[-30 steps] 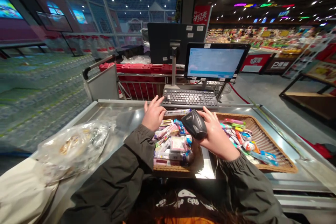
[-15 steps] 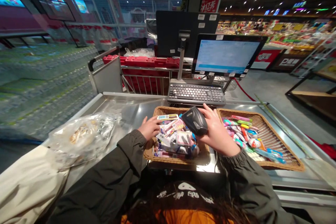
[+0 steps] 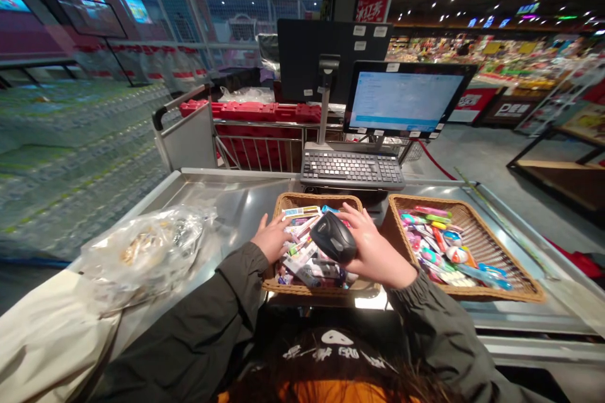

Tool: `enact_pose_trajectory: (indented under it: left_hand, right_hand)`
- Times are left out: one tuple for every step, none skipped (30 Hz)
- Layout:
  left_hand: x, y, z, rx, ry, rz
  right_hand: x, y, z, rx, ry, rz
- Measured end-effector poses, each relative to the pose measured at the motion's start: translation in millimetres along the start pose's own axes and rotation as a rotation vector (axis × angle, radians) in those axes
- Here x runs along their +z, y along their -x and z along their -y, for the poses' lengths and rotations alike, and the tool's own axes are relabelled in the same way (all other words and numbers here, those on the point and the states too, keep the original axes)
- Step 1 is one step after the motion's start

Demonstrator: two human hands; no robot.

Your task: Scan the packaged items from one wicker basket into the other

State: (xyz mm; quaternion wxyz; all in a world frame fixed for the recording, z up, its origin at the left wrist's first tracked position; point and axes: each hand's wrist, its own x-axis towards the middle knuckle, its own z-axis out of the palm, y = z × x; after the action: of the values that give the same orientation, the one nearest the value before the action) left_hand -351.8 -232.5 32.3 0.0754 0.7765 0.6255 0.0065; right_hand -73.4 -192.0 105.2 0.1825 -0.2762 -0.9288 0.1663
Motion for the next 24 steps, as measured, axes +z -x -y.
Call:
enact_pose_trajectory:
  left_hand:
    - [-6.7, -0.9, -3.4, 0.010, -0.002, -0.032]
    - [-13.7, -2.4, -7.2, 0.022, -0.003, -0.065]
    - [-20.7, -4.6, -11.3, 0.035, -0.001, -0.096]
    - [-27.6, -7.4, -15.9, 0.052, 0.002, -0.128]
    - [-34.4, -11.0, -21.0, 0.074, 0.006, -0.160]
    - [-40.9, -15.6, -26.7, 0.100, 0.010, -0.193]
    - [-47.1, -21.1, -33.2, 0.128, 0.015, -0.223]
    - [-52.9, -27.7, -40.6, 0.158, 0.020, -0.247]
    - [-58.3, -35.5, -48.9, 0.186, 0.027, -0.263]
    - [-62.9, -44.4, -58.3, 0.214, 0.035, -0.270]
    - [-66.6, -54.5, -68.7, 0.243, 0.044, -0.269]
    - [-69.1, -65.7, -80.1, 0.273, 0.051, -0.263]
    - [-70.2, -77.8, -92.1, 0.305, 0.054, -0.257]
    - [-69.6, -90.8, -104.7, 0.336, 0.054, -0.254]
    - [-67.4, -104.4, -117.8, 0.364, 0.052, -0.253]
    - [-63.7, -118.3, -131.1, 0.387, 0.048, -0.256]
    - [-58.7, -132.4, -144.6, 0.404, 0.043, -0.258]
    - [-52.6, -146.3, -158.2, 0.421, 0.038, -0.256]
    - [-45.8, -159.8, -171.7, 0.437, 0.031, -0.251]
    - [-38.5, -172.8, -184.9, 0.452, 0.023, -0.244]
    - [-31.0, -185.3, -197.7, 0.466, 0.012, -0.234]
    - [-23.6, -197.1, -209.8, 0.476, -0.002, -0.222]
    - [-16.4, -208.5, -221.0, 0.483, -0.019, -0.207]
    - [-9.6, -219.4, -231.1, 0.486, -0.040, -0.189]
  right_hand:
    - [-0.1, 0.7, -0.4, -0.001, -0.005, -0.003]
    - [-1.0, 1.9, -1.4, 0.002, -0.008, -0.007]
    - [-2.8, 3.8, -3.1, 0.010, -0.008, -0.014]
    - [-5.4, 6.3, -5.4, 0.023, -0.005, -0.026]
    - [-8.9, 9.6, -8.5, 0.042, 0.002, -0.041]
    - [-13.1, 13.8, -12.3, 0.061, 0.010, -0.061]
    - [-17.9, 18.9, -16.8, 0.081, 0.020, -0.086]
    - [-23.2, 24.8, -21.9, 0.095, 0.031, -0.114]
    - [-28.7, 31.7, -27.5, 0.109, 0.044, -0.143]
    - [-34.4, 39.3, -33.7, 0.127, 0.060, -0.175]
    - [-40.1, 47.7, -40.3, 0.148, 0.078, -0.208]
    - [-45.7, 56.8, -47.2, 0.185, 0.100, -0.244]
    - [-51.2, 66.6, -54.2, 0.229, 0.123, -0.276]
    - [-56.5, 76.8, -61.3, 0.272, 0.146, -0.314]
    - [-61.8, 87.3, -68.1, 0.312, 0.170, -0.340]
    - [-66.9, 97.9, -74.6, 0.347, 0.185, -0.365]
    - [-72.0, 108.5, -80.7, 0.376, 0.193, -0.390]
    - [-76.9, 118.7, -86.4, 0.408, 0.199, -0.419]
    - [-81.6, 128.5, -91.6, 0.436, 0.199, -0.448]
    - [-85.9, 137.6, -96.4, 0.460, 0.197, -0.477]
    - [-89.8, 146.0, -101.0, 0.482, 0.194, -0.504]
    - [-93.1, 153.7, -105.4, 0.500, 0.191, -0.524]
    - [-96.0, 160.6, -109.8, 0.515, 0.188, -0.534]
    - [-98.3, 166.8, -114.1, 0.533, 0.186, -0.533]
